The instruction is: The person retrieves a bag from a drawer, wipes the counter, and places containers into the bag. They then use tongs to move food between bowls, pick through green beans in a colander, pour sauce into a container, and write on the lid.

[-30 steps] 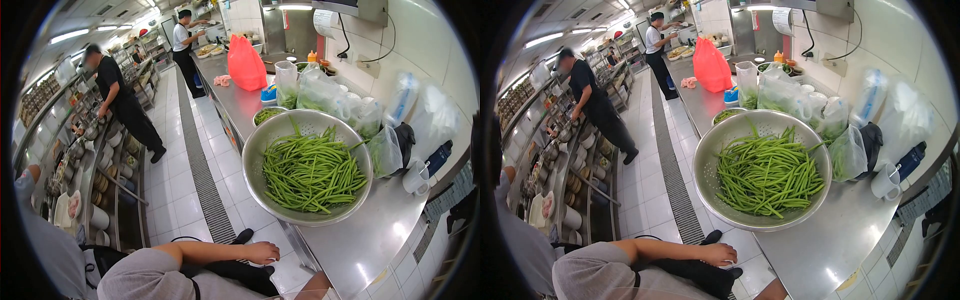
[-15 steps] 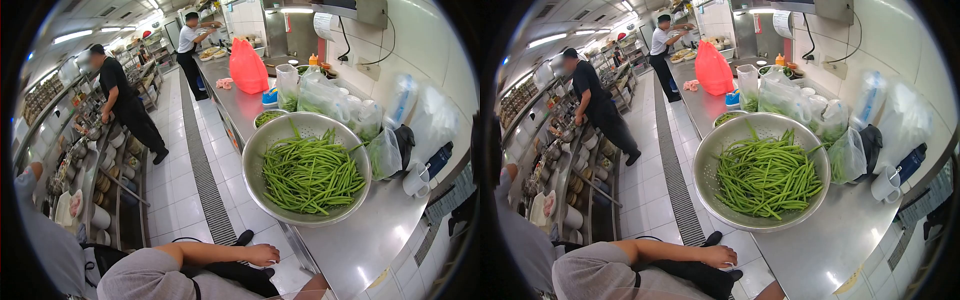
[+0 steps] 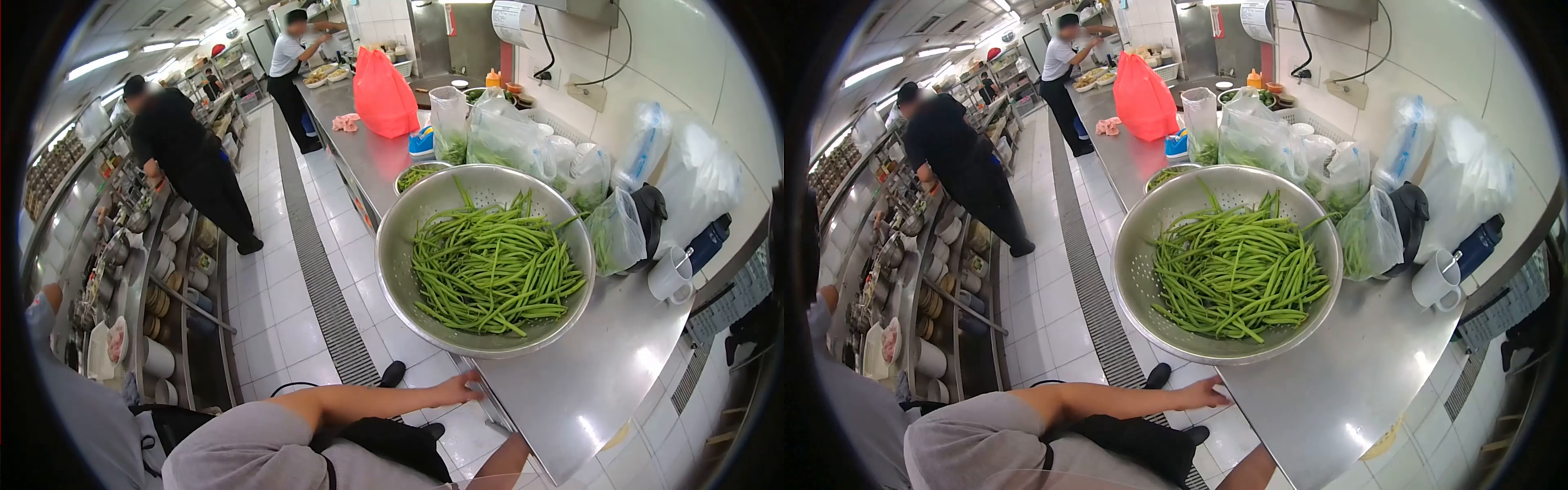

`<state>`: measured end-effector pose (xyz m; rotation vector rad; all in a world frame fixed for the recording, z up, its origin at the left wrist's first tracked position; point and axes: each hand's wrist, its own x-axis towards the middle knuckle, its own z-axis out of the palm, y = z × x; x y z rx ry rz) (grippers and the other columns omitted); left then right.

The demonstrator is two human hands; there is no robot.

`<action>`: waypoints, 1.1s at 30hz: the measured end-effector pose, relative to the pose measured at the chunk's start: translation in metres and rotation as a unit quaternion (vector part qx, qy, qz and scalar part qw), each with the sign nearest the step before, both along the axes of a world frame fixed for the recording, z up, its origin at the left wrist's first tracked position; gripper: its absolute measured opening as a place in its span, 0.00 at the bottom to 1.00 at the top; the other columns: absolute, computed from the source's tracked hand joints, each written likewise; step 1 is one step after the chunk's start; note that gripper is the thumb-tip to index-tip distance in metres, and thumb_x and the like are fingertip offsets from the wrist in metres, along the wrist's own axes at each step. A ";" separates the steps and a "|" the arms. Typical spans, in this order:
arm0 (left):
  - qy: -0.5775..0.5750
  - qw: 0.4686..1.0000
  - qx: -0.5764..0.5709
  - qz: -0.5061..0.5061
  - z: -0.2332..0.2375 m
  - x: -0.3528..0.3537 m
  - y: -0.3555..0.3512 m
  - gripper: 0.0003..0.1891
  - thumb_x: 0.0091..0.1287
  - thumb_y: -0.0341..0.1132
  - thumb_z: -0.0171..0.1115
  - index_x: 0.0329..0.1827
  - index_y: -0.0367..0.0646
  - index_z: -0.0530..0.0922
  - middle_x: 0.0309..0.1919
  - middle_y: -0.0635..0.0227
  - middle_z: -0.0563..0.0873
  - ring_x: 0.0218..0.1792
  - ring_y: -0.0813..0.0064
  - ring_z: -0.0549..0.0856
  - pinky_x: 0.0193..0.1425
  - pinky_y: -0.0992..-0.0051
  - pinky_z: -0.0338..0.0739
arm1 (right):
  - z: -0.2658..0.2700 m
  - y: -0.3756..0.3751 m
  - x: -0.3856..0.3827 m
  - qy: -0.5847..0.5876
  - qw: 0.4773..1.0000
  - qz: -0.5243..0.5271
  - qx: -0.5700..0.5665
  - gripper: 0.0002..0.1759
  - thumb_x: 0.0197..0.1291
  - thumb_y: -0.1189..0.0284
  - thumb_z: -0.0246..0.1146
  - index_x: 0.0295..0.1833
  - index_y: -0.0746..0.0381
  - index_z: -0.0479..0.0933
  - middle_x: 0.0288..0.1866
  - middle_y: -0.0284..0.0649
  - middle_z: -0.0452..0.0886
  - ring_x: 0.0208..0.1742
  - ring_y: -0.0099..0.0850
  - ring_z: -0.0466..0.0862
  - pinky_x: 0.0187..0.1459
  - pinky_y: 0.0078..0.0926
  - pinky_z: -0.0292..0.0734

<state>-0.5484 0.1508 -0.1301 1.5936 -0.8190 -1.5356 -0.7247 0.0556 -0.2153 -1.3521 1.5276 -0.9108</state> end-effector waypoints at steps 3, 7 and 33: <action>0.163 0.979 0.072 0.096 -0.012 -0.002 -0.023 0.36 0.56 0.46 0.61 0.66 0.49 0.54 0.64 0.64 0.61 0.62 0.65 0.63 0.48 0.58 0.71 | 0.013 0.022 0.014 -0.069 0.997 0.019 0.006 0.19 0.51 0.77 0.58 0.50 0.68 0.69 0.51 0.46 0.73 0.55 0.31 0.71 0.58 0.31 0.62; 0.241 0.968 0.072 0.011 -0.018 0.006 -0.022 0.43 0.56 0.50 0.60 0.70 0.52 0.45 0.67 0.63 0.52 0.67 0.66 0.55 0.57 0.47 0.63 | 0.065 0.078 0.059 -0.304 0.947 0.104 0.028 0.22 0.50 0.77 0.58 0.53 0.68 0.66 0.52 0.45 0.71 0.56 0.31 0.70 0.59 0.31 0.60; 0.327 0.935 0.128 -0.040 0.031 0.047 0.031 0.48 0.55 0.54 0.59 0.70 0.72 0.32 0.71 0.66 0.36 0.70 0.56 0.40 0.58 0.30 0.42 | 0.098 0.062 0.079 -0.372 0.816 0.354 0.265 0.51 0.40 0.68 0.68 0.69 0.59 0.45 0.64 0.44 0.57 0.64 0.37 0.59 0.62 0.36 0.57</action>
